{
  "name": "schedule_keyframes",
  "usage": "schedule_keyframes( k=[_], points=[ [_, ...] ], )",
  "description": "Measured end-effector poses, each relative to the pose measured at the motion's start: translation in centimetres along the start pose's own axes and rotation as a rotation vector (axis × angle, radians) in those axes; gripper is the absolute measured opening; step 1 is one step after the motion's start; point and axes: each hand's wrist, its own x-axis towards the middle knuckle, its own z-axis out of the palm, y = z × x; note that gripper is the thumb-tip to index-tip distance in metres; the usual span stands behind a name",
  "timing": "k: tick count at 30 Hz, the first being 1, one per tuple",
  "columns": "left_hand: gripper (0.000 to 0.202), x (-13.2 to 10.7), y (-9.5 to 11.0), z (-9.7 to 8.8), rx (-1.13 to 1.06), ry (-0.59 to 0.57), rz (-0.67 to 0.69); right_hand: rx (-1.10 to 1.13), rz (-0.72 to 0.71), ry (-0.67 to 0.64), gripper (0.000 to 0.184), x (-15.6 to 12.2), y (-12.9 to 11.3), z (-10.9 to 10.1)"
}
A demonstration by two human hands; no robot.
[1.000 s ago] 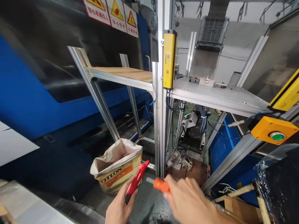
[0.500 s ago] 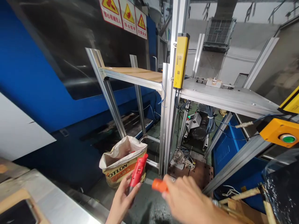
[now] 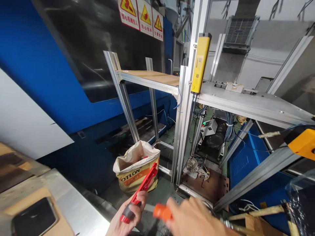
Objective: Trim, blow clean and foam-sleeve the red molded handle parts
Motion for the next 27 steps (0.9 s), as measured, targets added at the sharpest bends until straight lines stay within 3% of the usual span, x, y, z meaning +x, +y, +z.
schedule_keyframes(
  k=[2,5,7,10,14,17,21,24,27],
  points=[
    [0.034,-0.2,-0.2,-0.4,-0.104,-0.042,0.002,-0.003,0.033,0.126,0.031,0.3,-0.1,0.5],
    [0.056,-0.3,-0.8,-0.7,-0.222,-0.090,0.020,-0.044,-0.124,-0.019,0.026,0.7,0.0,1.1],
    [0.059,-0.3,-1.1,-0.6,-0.272,-0.109,0.020,-0.041,-0.094,0.044,0.028,0.8,0.2,1.4],
    [0.055,-0.1,-1.1,0.0,-0.315,-0.108,0.023,-0.034,0.009,0.242,0.031,0.4,0.4,2.0],
    [0.048,0.8,-0.6,1.1,-0.293,-0.011,0.040,-0.065,-0.143,0.189,0.018,0.0,-0.2,2.9],
    [0.037,1.9,-0.5,1.2,-0.221,0.070,0.102,-0.077,-0.031,0.222,0.020,0.6,-0.7,3.0],
    [0.035,3.0,-0.8,0.8,-0.099,0.156,0.163,-0.092,-0.081,0.122,0.020,1.6,-0.8,3.1],
    [0.032,2.9,-1.1,0.5,-0.018,0.191,0.157,-0.042,-0.005,0.196,0.024,1.8,-0.3,2.8],
    [0.022,1.8,-0.8,0.1,0.097,0.191,0.089,0.025,-0.010,0.164,0.027,1.8,0.7,2.2]
  ],
)
